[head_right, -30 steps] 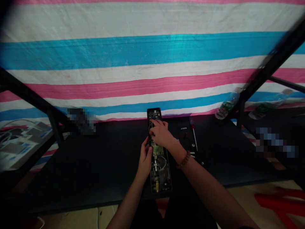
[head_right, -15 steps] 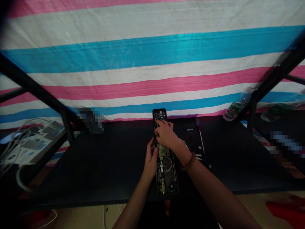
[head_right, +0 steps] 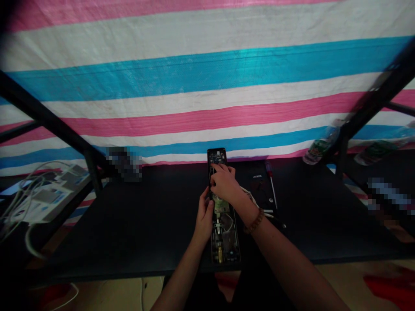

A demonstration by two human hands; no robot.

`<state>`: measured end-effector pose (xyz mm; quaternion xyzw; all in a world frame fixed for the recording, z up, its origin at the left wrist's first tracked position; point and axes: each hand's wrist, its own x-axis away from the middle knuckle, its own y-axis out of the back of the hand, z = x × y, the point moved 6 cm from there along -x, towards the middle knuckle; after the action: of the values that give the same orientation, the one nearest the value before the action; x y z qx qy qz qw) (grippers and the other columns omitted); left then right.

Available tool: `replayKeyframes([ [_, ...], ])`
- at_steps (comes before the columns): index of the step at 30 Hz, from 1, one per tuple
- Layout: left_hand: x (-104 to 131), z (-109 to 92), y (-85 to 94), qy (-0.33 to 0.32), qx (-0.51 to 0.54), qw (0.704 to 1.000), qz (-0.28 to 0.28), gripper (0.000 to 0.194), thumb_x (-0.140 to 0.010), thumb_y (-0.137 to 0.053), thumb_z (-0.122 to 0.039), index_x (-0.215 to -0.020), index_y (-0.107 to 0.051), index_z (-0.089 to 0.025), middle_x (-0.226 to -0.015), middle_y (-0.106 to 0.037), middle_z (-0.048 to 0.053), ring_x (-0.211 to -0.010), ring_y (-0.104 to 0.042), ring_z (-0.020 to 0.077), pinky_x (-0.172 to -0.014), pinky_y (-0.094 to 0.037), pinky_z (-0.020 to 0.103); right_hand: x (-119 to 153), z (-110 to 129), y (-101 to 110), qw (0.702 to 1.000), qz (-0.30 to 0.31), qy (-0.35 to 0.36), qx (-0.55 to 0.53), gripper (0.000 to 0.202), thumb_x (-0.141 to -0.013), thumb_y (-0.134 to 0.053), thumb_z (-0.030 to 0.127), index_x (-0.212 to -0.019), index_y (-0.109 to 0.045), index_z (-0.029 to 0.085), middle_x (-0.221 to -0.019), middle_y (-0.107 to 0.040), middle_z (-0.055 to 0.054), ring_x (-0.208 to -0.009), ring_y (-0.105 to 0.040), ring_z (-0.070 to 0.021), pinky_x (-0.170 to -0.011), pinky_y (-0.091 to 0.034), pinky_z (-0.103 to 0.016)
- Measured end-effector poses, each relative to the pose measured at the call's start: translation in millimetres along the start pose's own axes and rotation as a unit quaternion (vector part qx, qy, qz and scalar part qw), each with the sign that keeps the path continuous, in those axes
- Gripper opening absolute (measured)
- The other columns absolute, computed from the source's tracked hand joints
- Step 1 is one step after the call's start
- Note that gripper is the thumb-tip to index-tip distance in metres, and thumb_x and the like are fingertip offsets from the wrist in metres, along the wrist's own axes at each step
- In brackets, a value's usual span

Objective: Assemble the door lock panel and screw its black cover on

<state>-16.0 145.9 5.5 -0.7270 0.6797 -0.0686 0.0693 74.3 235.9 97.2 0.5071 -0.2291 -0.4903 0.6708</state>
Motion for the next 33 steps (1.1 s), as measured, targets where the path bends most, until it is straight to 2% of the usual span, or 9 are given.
replayKeyframes([
  [9,-1.2,2.3,0.6,-0.009,-0.003,1.000,-0.002,0.059,-0.097,-0.051,-0.050,-0.148,-0.038,-0.022,-0.130,-0.062,0.011,-0.118,-0.062,0.0235,-0.098,-0.050,0.037,1.1,5.7,2.8,1.000,0.003,0.003,0.013,0.008,-0.072,-0.067,0.011,-0.069,-0.068,0.018,-0.153,-0.047,-0.012,-0.140,-0.038,-0.0332,-0.103,-0.028,-0.053],
  [14,-1.1,0.6,0.3,-0.026,-0.022,0.999,0.000,0.061,-0.098,-0.049,-0.050,-0.150,-0.036,-0.021,-0.132,-0.063,0.011,-0.120,-0.062,0.0236,-0.103,-0.047,0.038,3.6,3.7,3.0,1.000,-0.011,0.013,0.012,0.009,-0.077,-0.065,0.012,-0.080,-0.069,0.020,-0.152,-0.048,-0.011,-0.139,-0.040,-0.0315,-0.103,-0.029,-0.052],
  [21,-0.9,-1.7,1.9,-0.042,-0.070,0.997,-0.001,0.062,-0.099,-0.045,-0.051,-0.152,-0.035,-0.020,-0.127,-0.067,0.012,-0.115,-0.066,0.0245,-0.098,-0.050,0.038,6.8,6.0,4.1,0.999,-0.016,0.023,0.023,0.011,-0.080,-0.062,0.011,-0.087,-0.065,0.019,-0.151,-0.049,-0.013,-0.139,-0.041,-0.0310,-0.105,-0.030,-0.050],
  [29,-1.5,-3.1,0.7,-0.040,-0.060,0.997,0.007,0.063,-0.099,-0.046,-0.052,-0.152,-0.034,-0.020,-0.126,-0.068,0.012,-0.114,-0.066,0.0240,-0.099,-0.050,0.037,7.8,3.1,6.9,0.998,-0.056,0.023,-0.023,0.027,-0.077,-0.059,0.009,-0.101,-0.058,0.021,-0.145,-0.055,-0.012,-0.136,-0.045,-0.0287,-0.105,-0.030,-0.047],
  [33,-1.4,-3.0,1.1,-0.029,-0.059,0.998,0.000,0.065,-0.098,-0.047,-0.055,-0.151,-0.034,-0.020,-0.128,-0.066,0.013,-0.116,-0.065,0.0247,-0.100,-0.049,0.038,8.8,1.6,7.6,0.997,-0.061,0.015,-0.043,0.026,-0.078,-0.059,0.010,-0.102,-0.058,0.021,-0.142,-0.057,-0.012,-0.135,-0.047,-0.0274,-0.104,-0.031,-0.045],
])
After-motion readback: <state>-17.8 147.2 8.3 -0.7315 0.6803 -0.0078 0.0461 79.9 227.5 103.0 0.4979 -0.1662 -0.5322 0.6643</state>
